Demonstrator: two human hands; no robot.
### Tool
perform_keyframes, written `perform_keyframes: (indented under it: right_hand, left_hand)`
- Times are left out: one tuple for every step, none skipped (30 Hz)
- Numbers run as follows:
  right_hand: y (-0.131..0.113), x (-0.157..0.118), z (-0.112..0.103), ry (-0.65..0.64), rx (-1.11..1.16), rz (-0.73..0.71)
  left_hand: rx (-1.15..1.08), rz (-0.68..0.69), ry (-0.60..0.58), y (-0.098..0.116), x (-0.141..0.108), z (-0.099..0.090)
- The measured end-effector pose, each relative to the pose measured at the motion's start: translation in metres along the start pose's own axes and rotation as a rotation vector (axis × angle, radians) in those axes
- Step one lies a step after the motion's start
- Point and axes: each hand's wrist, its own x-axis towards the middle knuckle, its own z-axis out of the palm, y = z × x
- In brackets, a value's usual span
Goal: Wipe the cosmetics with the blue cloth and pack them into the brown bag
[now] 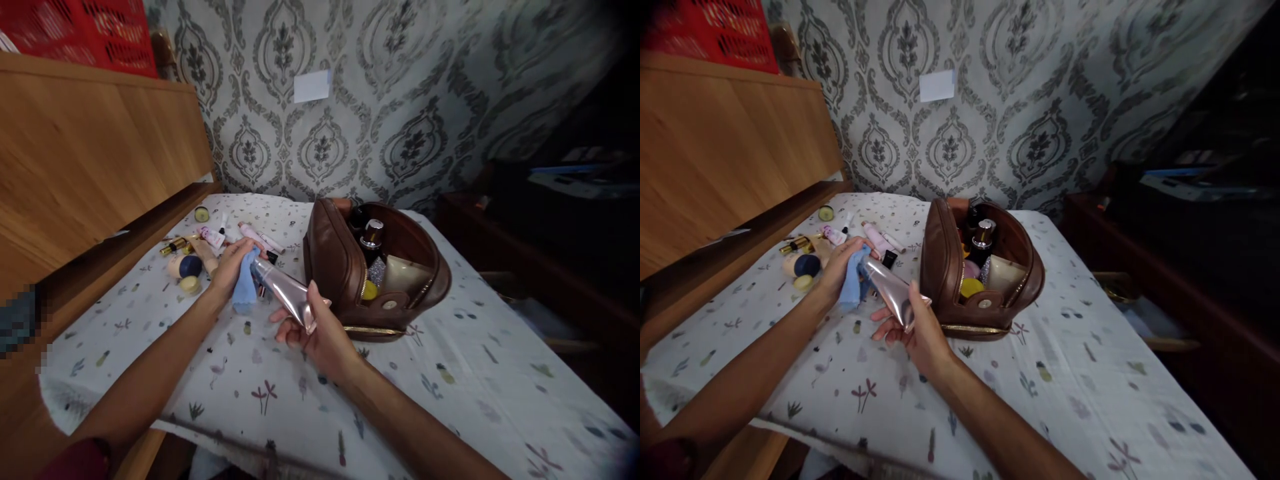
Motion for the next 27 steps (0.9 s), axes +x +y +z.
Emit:
perform_keyframes:
  right_hand:
    - [-0.001, 0.0, 0.0, 0.0, 0.032, 0.017]
    - [-0.002, 0.0, 0.0, 0.003, 0.059, 0.028]
    - [-0.003, 0.0, 0.0, 0.009, 0.083, 0.033]
    - [-0.004, -0.001, 0.0, 0.013, 0.102, 0.039]
    - [-0.004, -0.001, 0.0, 0.019, 0.118, 0.044]
    - [-0.004, -0.001, 0.0, 0.024, 0.129, 0.049]
    - [-0.004, -0.001, 0.0, 0.025, 0.135, 0.055]
    - [-0.004, 0.0, 0.0, 0.023, 0.134, 0.062]
    - [-0.003, 0.0, -0.001, 0.018, 0.126, 0.063]
    - [-0.003, 0.0, -0.001, 0.012, 0.11, 0.059]
    - [-0.002, 0.0, 0.0, 0.002, 0.088, 0.05]
    - [-0.001, -0.001, 0.0, -0.007, 0.063, 0.036]
    - [-0.001, -0.001, 0.0, -0.009, 0.037, 0.011]
    - [-0.001, -0.001, 0.001, -0.001, 0.011, -0.025]
    - [-0.001, -0.002, 0.002, 0.024, -0.014, -0.072]
    - [-0.001, -0.003, 0.003, 0.059, -0.041, -0.126]
    - [-0.002, -0.003, 0.003, 0.098, -0.071, -0.18]
    - [-0.002, -0.004, 0.004, 0.136, -0.105, -0.228]
    - [-0.003, -0.004, 0.004, 0.161, -0.145, -0.261]
    - [-0.004, -0.004, 0.004, 0.169, -0.193, -0.276]
    - [-0.004, -0.004, 0.004, 0.164, -0.249, -0.278]
    - [-0.003, -0.004, 0.003, 0.155, -0.312, -0.275]
    - [-0.003, -0.004, 0.002, 0.146, -0.377, -0.277]
    - [-0.001, -0.004, 0.001, 0.14, -0.44, -0.288]
    - [0.0, -0.004, 0.0, 0.137, -0.5, -0.308]
    - [0.002, -0.005, -0.001, 0.137, -0.561, -0.338]
    - [0.005, -0.006, -0.002, 0.137, -0.622, -0.372]
  left_hand:
    - [-0.035, -0.011, -0.01, 0.001, 0.0, 0.001]
    - [-0.056, -0.012, -0.026, 0.002, -0.001, 0.001]
    - [-0.059, -0.002, -0.045, 0.003, -0.001, 0.002]
    - [-0.042, 0.019, -0.065, 0.003, -0.002, 0.002]
    - [-0.004, 0.047, -0.085, 0.003, -0.003, 0.002]
    - [0.054, 0.082, -0.104, 0.002, -0.003, 0.002]
    - [0.132, 0.125, -0.116, 0.002, -0.004, 0.002]
    - [0.224, 0.175, -0.12, 0.002, -0.005, 0.001]
    - [0.316, 0.224, -0.114, 0.002, -0.005, 0.001]
    - [0.4, 0.265, -0.099, 0.002, -0.005, 0.001]
    - [0.466, 0.292, -0.079, 0.002, -0.005, 0.0]
    - [0.508, 0.305, -0.06, 0.002, -0.004, -0.001]
    - [0.527, 0.302, -0.044, 0.002, -0.003, -0.001]
    - [0.53, 0.288, -0.033, 0.002, -0.002, -0.002]
    - [0.524, 0.265, -0.023, 0.001, -0.001, -0.003]
    - [0.512, 0.234, -0.014, 0.0, 0.001, -0.004]
    - [0.497, 0.197, -0.007, -0.002, 0.002, -0.004]
    - [0.479, 0.16, -0.003, -0.004, 0.003, -0.005]
    - [0.461, 0.129, -0.002, -0.006, 0.003, -0.005]
    - [0.448, 0.112, -0.005, -0.008, 0.002, -0.005]
    - [0.443, 0.109, -0.011, -0.01, 0.001, -0.005]
    - [0.444, 0.117, -0.017, -0.01, -0.001, -0.006]
    - [0.45, 0.131, -0.022, -0.011, -0.004, -0.007]
    - [0.459, 0.139, -0.024, -0.011, -0.008, -0.009]
    - [0.468, 0.138, -0.022, -0.011, -0.012, -0.012]
    - [0.473, 0.128, -0.019, -0.011, -0.017, -0.015]
    - [0.473, 0.113, -0.014, -0.011, -0.022, -0.018]
